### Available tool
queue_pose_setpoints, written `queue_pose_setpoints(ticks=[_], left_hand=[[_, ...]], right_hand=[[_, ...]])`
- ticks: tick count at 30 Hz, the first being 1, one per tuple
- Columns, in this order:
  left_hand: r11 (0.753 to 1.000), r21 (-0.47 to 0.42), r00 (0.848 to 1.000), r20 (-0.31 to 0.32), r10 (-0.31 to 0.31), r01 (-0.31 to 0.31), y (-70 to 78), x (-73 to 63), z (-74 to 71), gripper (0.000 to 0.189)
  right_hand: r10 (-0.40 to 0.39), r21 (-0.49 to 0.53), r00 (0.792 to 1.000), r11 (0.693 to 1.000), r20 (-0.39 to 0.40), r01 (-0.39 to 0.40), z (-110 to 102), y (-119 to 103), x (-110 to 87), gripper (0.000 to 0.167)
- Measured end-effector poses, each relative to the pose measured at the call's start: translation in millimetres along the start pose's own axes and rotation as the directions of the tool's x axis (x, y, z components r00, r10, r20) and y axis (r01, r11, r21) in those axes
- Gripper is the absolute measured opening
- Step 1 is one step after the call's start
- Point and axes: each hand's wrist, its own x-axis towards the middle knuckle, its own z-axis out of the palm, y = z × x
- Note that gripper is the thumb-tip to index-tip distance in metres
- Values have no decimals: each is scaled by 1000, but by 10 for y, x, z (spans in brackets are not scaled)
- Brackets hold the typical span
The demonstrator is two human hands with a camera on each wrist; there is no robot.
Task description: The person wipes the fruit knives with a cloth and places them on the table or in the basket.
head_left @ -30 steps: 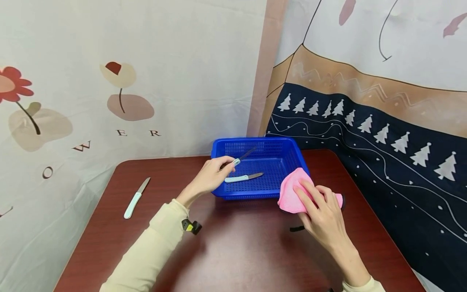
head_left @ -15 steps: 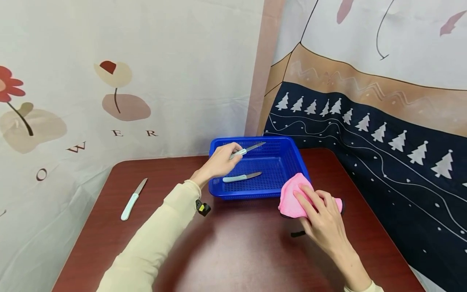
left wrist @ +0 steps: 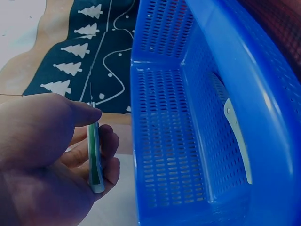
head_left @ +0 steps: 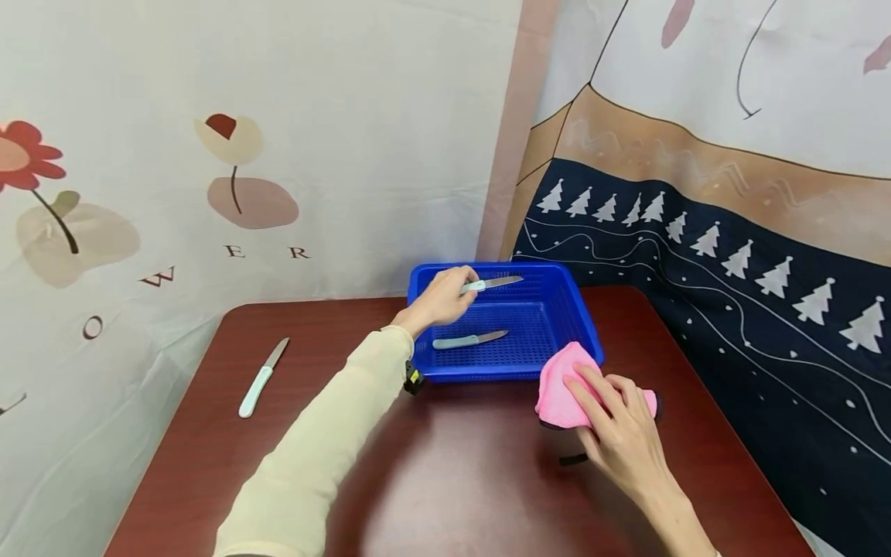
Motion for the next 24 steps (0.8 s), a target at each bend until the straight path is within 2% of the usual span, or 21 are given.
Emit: queue_pose_setpoints(ticks=[3, 5, 6, 10, 13, 18, 24], left_hand=[[1000, 16, 1000, 8, -7, 7, -83, 123, 81, 34], [999, 34, 1000, -10, -8, 8, -179, 216, 169, 34], [999, 40, 999, -4, -33, 33, -65, 176, 135, 35], [997, 39, 998, -24, -62, 63, 9, 152, 131, 46], [995, 55, 996, -28, -87, 88, 141, 54, 59, 55], [986, 124, 994, -46, -102, 107, 167, -40, 30, 65], [981, 160, 994, -45, -101, 107, 102, -90, -2, 75]], right_hand=[[6, 1, 1000, 1000, -2, -6, 0, -4, -29, 50], [10, 3, 1000, 1000, -1, -10, 2, -8, -42, 50], [10, 3, 1000, 1000, -1, -10, 4, -9, -47, 50], [14, 7, 1000, 1000, 8, -14, 18, -16, -52, 51], [14, 11, 1000, 1000, 13, -14, 29, -21, -48, 50], [9, 19, 1000, 1000, 17, -9, 44, -27, -43, 49], [7, 22, 1000, 1000, 24, -8, 54, -35, -40, 50]])
